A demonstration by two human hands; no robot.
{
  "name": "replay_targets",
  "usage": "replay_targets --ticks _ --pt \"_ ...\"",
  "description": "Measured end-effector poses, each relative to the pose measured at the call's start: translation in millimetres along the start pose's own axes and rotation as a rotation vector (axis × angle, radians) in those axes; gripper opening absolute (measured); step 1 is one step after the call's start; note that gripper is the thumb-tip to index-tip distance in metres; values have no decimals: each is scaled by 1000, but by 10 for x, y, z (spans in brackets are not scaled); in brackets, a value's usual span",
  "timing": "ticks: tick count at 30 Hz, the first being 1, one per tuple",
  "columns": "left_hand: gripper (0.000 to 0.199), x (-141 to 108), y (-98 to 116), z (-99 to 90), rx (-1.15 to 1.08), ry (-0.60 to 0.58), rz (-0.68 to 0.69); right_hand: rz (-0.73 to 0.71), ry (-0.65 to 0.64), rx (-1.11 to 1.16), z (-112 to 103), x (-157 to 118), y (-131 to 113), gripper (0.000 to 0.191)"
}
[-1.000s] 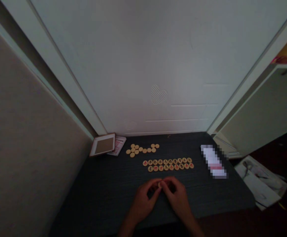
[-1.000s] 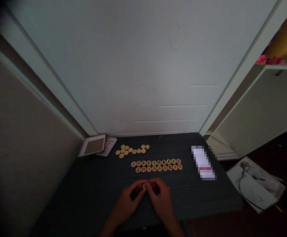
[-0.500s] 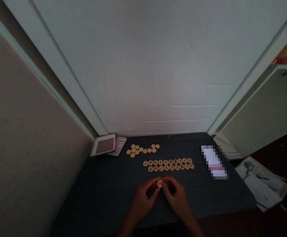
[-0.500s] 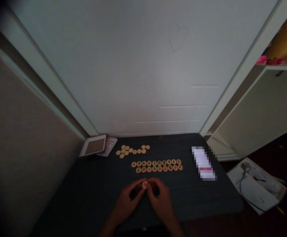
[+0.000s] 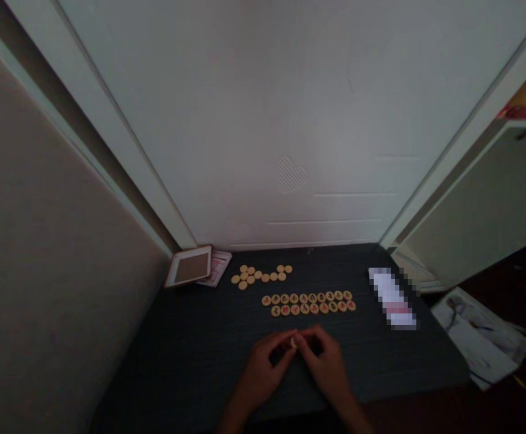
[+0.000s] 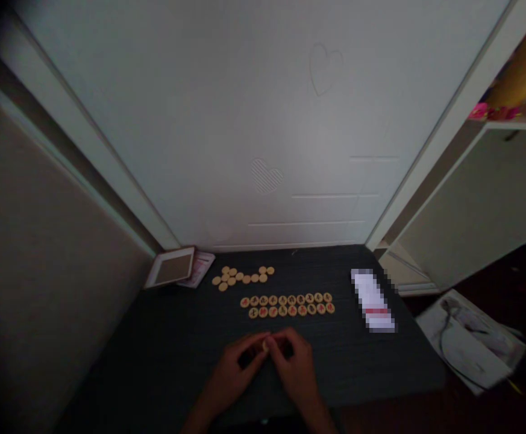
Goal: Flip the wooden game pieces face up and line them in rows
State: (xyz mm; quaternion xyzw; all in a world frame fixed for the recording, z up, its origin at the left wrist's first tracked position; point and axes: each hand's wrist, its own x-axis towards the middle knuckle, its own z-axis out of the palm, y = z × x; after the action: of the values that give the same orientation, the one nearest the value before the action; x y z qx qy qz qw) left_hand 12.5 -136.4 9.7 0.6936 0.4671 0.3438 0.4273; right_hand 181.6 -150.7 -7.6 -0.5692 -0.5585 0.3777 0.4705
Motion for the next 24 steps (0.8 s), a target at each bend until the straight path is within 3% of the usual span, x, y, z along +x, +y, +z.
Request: replay_targets --ticks 24 --pt "24 20 13 33 28 89 30 -44 -34 11 4 6 5 20"
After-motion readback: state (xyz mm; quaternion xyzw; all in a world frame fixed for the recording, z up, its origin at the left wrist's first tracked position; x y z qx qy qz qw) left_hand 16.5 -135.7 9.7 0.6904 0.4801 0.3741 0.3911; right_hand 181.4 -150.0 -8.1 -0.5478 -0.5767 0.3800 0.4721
